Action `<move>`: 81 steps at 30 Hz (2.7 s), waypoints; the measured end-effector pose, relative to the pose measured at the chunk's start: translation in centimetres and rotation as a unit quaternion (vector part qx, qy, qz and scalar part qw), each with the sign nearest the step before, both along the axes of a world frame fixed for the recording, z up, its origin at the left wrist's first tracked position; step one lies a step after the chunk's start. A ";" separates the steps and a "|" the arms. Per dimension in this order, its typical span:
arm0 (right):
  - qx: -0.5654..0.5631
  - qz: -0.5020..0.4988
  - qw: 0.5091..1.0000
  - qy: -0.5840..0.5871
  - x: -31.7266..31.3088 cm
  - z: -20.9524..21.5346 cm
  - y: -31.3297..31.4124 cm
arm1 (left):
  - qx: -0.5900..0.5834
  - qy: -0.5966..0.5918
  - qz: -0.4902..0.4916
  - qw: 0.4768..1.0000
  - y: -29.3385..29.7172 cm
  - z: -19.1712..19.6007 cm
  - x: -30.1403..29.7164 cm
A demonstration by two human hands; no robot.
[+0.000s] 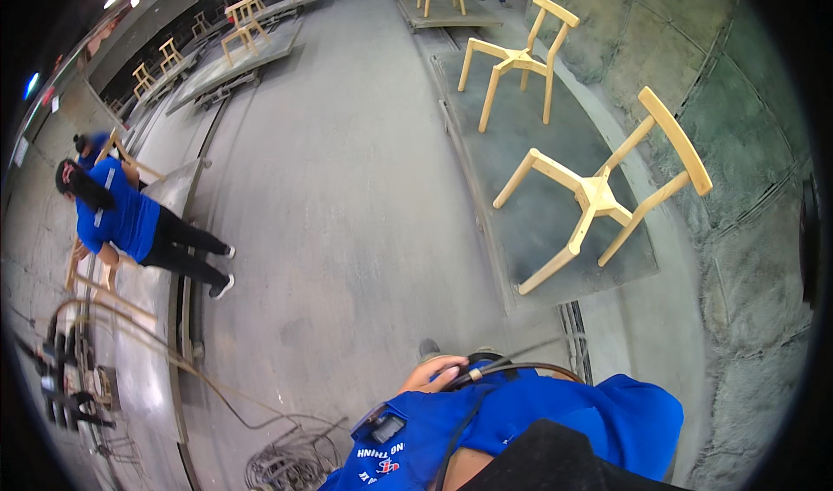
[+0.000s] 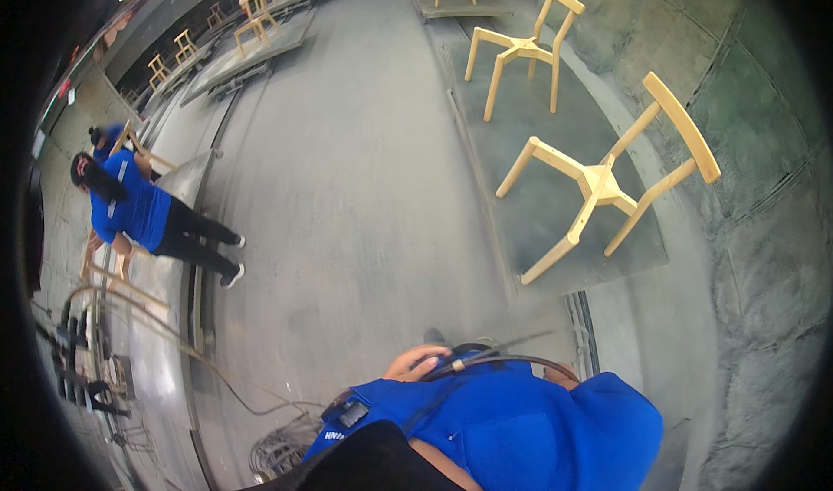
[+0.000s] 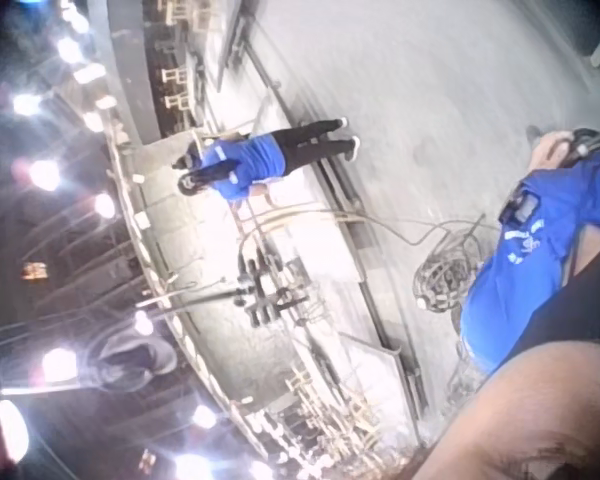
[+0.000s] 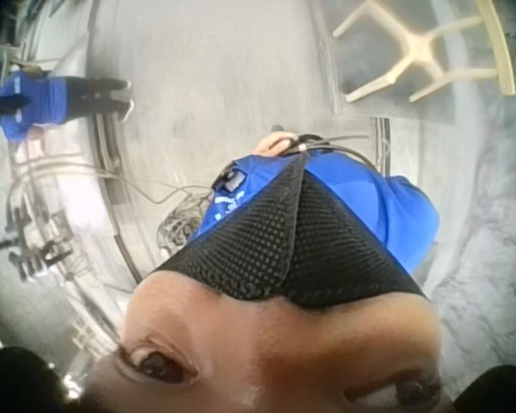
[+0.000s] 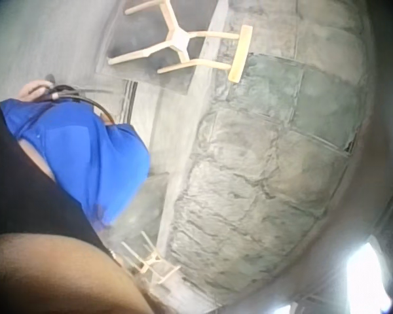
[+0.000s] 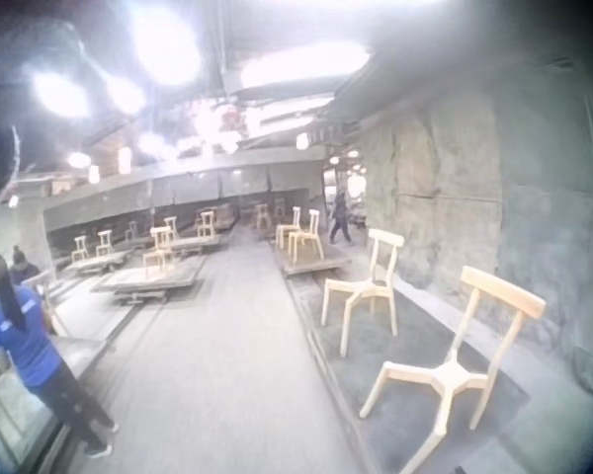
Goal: The person uses a spray gun to apply finish to wooden chair frames. They repeatedly pick up chairs, spray all sides, and place them back on the floor. The person also briefly adjusts the spray gun and walks to a container to refill the spray gun.
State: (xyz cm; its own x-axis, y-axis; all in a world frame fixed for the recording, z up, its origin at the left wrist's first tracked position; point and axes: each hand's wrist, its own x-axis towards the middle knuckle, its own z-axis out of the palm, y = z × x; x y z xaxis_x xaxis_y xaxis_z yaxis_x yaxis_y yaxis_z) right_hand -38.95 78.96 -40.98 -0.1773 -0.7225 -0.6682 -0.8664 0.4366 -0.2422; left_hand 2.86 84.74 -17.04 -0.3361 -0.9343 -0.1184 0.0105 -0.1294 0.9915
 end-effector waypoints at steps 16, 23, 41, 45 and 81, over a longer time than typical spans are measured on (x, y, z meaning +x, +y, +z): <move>-0.040 -0.276 0.957 -0.078 2.9 -1.2 -11.5 | 0.189 -0.279 0.235 0.912 -17.3 -9.5 19.4; -0.154 -0.539 0.820 -0.117 2.1 0.1 -15.9 | 0.156 -0.377 0.129 0.904 -32.1 -5.0 25.8; -0.534 -0.812 0.150 -0.181 27.0 23.2 -11.7 | -0.108 -0.476 -0.488 0.723 -82.2 -7.0 -2.2; -0.556 -0.825 0.053 -0.081 34.5 23.6 -10.6 | -0.134 -0.468 -0.546 0.682 -81.0 -7.6 -6.2; -0.628 -0.755 -0.190 0.007 49.6 20.0 2.2 | -0.215 -0.469 -0.714 0.474 -61.4 -6.2 -8.3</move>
State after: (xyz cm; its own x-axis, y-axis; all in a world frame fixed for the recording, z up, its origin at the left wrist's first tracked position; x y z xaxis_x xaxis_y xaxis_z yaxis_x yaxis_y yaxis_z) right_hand 10.61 81.16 -21.01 -0.3933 0.7873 -0.4749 -0.2367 -0.5858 -0.7751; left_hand -5.47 23.32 -23.25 -0.6504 0.1603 -0.7425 -0.2541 0.8753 0.4115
